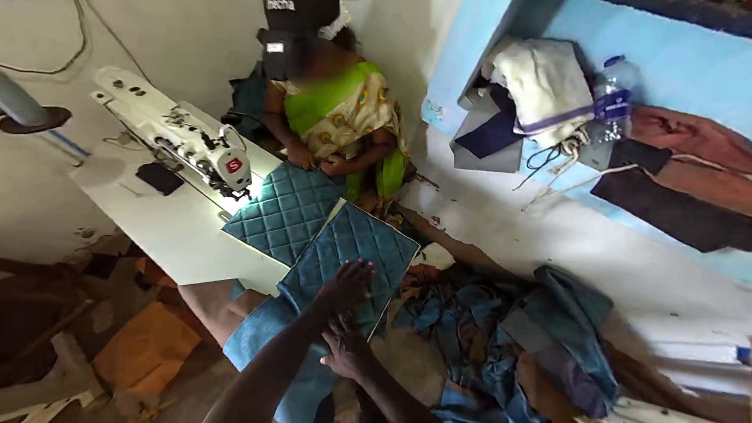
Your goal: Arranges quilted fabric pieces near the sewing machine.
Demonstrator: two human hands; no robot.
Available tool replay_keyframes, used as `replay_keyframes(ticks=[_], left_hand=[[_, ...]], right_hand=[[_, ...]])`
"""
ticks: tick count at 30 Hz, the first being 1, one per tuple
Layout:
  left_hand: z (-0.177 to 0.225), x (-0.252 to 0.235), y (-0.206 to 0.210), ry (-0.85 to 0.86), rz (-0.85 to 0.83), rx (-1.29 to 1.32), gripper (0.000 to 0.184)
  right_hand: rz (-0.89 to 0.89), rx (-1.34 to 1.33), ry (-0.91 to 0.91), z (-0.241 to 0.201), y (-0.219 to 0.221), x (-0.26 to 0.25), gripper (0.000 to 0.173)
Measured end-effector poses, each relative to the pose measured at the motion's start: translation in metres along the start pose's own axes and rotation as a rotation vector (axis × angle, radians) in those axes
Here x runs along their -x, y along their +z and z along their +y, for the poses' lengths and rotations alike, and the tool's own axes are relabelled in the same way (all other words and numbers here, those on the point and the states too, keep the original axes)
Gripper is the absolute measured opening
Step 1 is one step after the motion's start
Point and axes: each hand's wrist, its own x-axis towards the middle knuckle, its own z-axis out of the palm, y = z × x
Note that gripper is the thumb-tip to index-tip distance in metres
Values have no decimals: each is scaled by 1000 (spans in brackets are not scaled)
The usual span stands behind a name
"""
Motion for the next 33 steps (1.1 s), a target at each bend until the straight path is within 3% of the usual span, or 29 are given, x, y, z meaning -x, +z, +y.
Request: replay_keyframes(ticks=[5, 8, 9, 11, 14, 19, 26, 30, 33], left_hand=[[-73, 7, -1, -53, 159, -107, 66], [-111, 13, -9, -141, 205, -173, 68], [-117, 16, -8, -158, 215, -180, 69], [-122, 18, 1, -172, 266, -182, 68], [-118, 19, 0, -169, 298, -149, 64], [-119, 19, 1, -140, 319, -134, 60], [-121, 20, 2, -138, 332, -118, 61], [-119, 16, 2, -161, 309, -138, 62], [-105, 23, -11, -197, 238, -133, 67]], right_hand=[[57, -23, -33, 7, 6, -3, 82], [89, -85, -43, 10, 6, -3, 75], [146, -145, -34, 11, 3, -4, 68], [433, -252, 35, 10, -5, -15, 59], [693, -174, 200, 9, -30, -57, 57], [586, 26, 223, 47, -15, -102, 76], [642, 87, 445, 90, 32, -23, 84], [651, -156, 541, 91, 59, 20, 86], [674, -645, 555, 60, 63, 20, 95]])
